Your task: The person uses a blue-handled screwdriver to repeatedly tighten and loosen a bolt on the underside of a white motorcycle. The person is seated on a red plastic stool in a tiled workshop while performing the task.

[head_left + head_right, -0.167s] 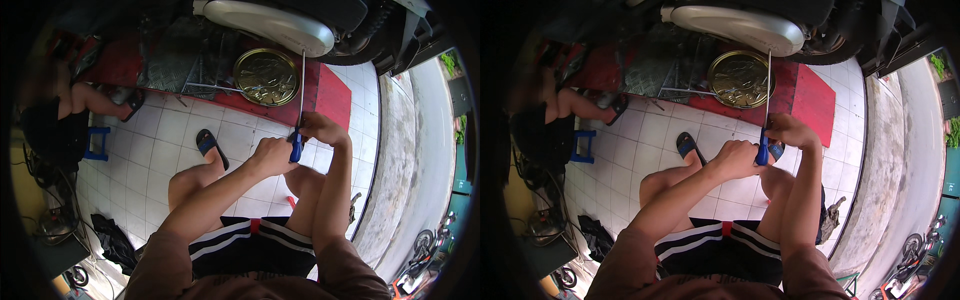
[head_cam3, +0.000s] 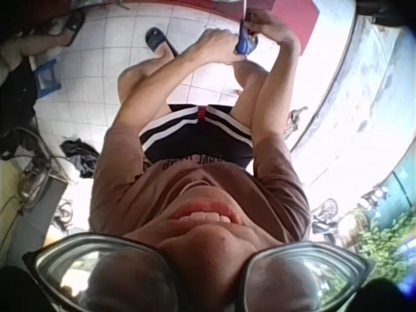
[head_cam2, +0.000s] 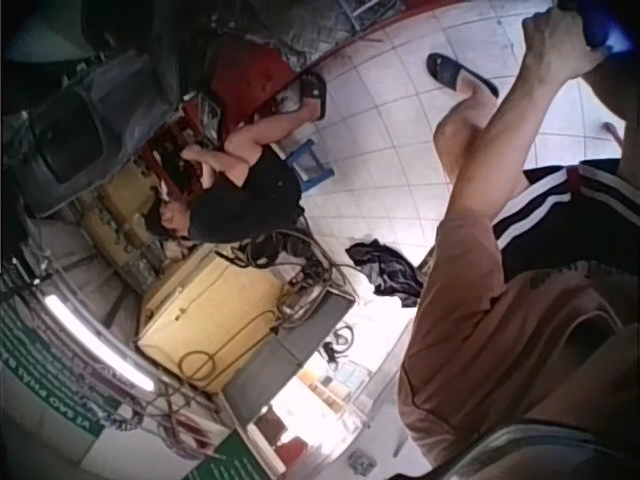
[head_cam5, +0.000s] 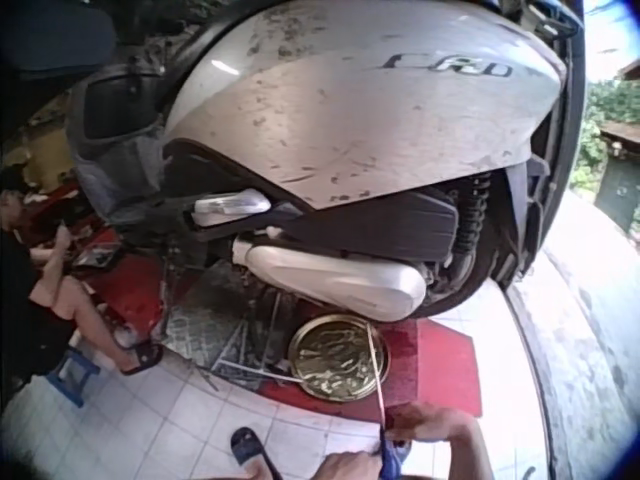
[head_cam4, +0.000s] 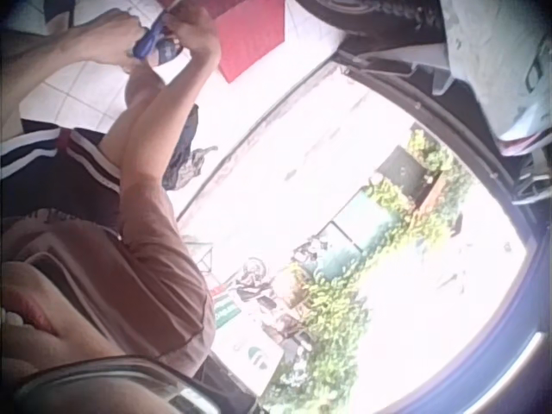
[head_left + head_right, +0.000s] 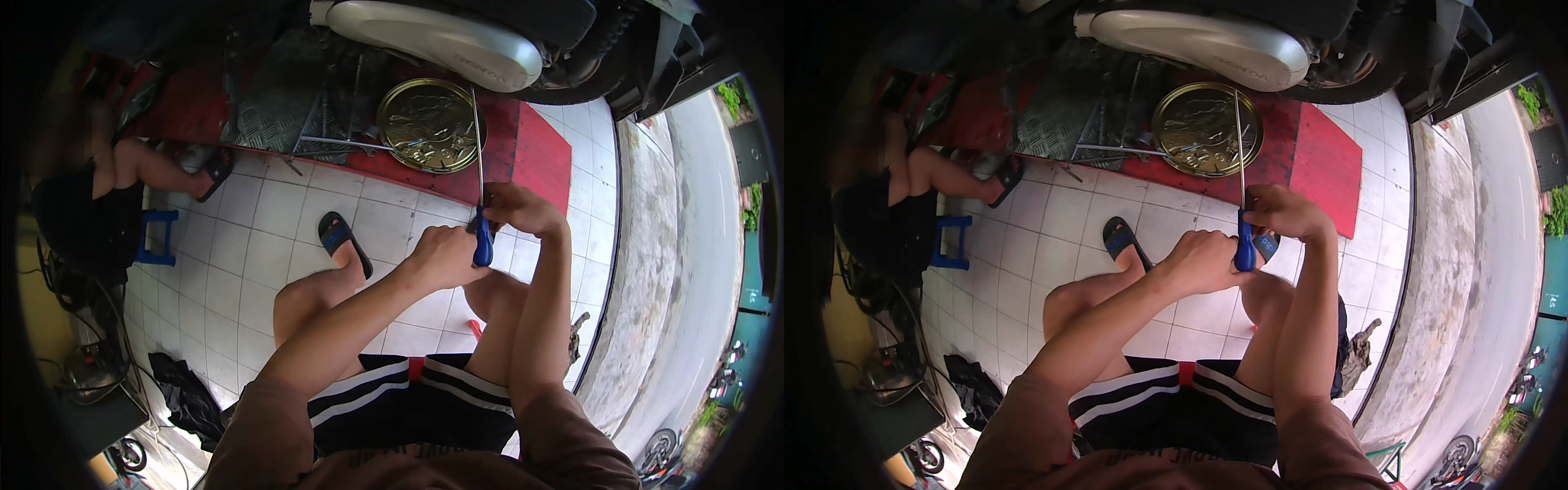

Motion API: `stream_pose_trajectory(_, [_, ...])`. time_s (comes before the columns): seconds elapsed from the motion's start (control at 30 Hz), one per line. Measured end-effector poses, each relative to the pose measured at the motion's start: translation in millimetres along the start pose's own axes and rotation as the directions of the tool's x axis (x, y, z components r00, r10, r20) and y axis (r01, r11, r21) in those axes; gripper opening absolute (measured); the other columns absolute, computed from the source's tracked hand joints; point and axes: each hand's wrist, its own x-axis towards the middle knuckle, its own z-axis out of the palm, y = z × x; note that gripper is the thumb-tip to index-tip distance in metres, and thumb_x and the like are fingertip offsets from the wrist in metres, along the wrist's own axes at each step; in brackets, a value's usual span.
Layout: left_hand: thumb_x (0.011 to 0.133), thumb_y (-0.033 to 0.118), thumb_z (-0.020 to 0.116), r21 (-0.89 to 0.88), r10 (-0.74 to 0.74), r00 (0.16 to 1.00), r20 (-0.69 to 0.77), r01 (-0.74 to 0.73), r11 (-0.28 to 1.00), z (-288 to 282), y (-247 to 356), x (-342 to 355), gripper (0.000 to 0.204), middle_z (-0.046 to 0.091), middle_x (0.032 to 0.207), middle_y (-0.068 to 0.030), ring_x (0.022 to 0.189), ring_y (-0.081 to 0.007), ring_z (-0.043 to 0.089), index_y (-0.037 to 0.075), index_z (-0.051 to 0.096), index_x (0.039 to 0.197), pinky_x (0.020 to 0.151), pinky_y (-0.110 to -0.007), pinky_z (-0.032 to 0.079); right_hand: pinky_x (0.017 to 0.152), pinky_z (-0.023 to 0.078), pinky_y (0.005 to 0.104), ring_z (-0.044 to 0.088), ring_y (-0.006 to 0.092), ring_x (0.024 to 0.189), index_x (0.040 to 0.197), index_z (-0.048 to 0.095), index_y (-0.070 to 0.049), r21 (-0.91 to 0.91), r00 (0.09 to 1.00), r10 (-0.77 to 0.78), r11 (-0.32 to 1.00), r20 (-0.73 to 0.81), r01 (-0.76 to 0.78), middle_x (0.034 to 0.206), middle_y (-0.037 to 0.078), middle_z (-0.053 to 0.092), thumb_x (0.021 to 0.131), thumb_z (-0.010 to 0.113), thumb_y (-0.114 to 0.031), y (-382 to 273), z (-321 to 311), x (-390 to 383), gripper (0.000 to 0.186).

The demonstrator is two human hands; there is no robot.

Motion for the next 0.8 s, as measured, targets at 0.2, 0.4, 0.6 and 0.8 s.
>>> stream_pose_trajectory(0.2, [0.074,0.038,0.070,-0.017,0.031,0.999,-0.037,-0.032,0.999,0,-4,-2,0.039,0.067,0.073,-0.0192,0.073,-0.0357,0.067,0.000,0.067,0.084,0.070,-0.044,0.053,0.070,0.055,0.0335,0.064,0.0187,0.077,0.111,0.052,0.006,0.021,0.999,-0.026,0.999,-0.024,0.026,0.087,0.011,0.063,0.088,0.058,-0.003,6,0,-1,0.025])
stream_pose_trajectory(0.4, [0.072,0.034,0.070,-0.009,0.016,0.998,-0.062,-0.017,1.000,-3,-3,2,0.037,0.067,0.072,-0.0193,0.073,-0.0356,0.068,-0.001,0.066,0.082,0.070,-0.044,0.054,0.060,0.051,0.0308,0.065,0.0179,0.069,0.100,0.056,0.006,0.024,0.989,-0.097,0.995,-0.109,0.100,0.076,0.012,0.066,0.086,0.063,-0.010,15,-3,-3,0.022])
stream_pose_trajectory(0.6, [0.073,0.035,0.070,-0.033,0.008,0.997,-0.083,-0.011,0.999,1,-8,6,0.037,0.067,0.073,-0.0188,0.072,-0.0355,0.068,-0.001,0.066,0.082,0.069,-0.043,0.054,0.064,0.053,0.0317,0.065,0.0188,0.072,0.100,0.055,0.005,0.046,0.991,-0.081,0.995,-0.103,0.086,0.081,0.012,0.065,0.087,0.062,-0.006,9,-6,1,0.019])
stream_pose_trajectory(0.8, [0.070,0.031,0.073,0.063,0.181,0.968,-0.176,-0.172,0.983,25,8,23,0.035,0.066,0.070,-0.0149,0.067,-0.0340,0.067,0.001,0.065,0.088,0.065,-0.043,0.054,0.064,0.054,0.0297,0.063,0.0177,0.074,0.102,0.054,0.005,0.120,0.990,0.057,0.992,-0.128,-0.042,0.084,0.010,0.062,0.083,0.060,-0.002,-1,-17,-34,0.021])
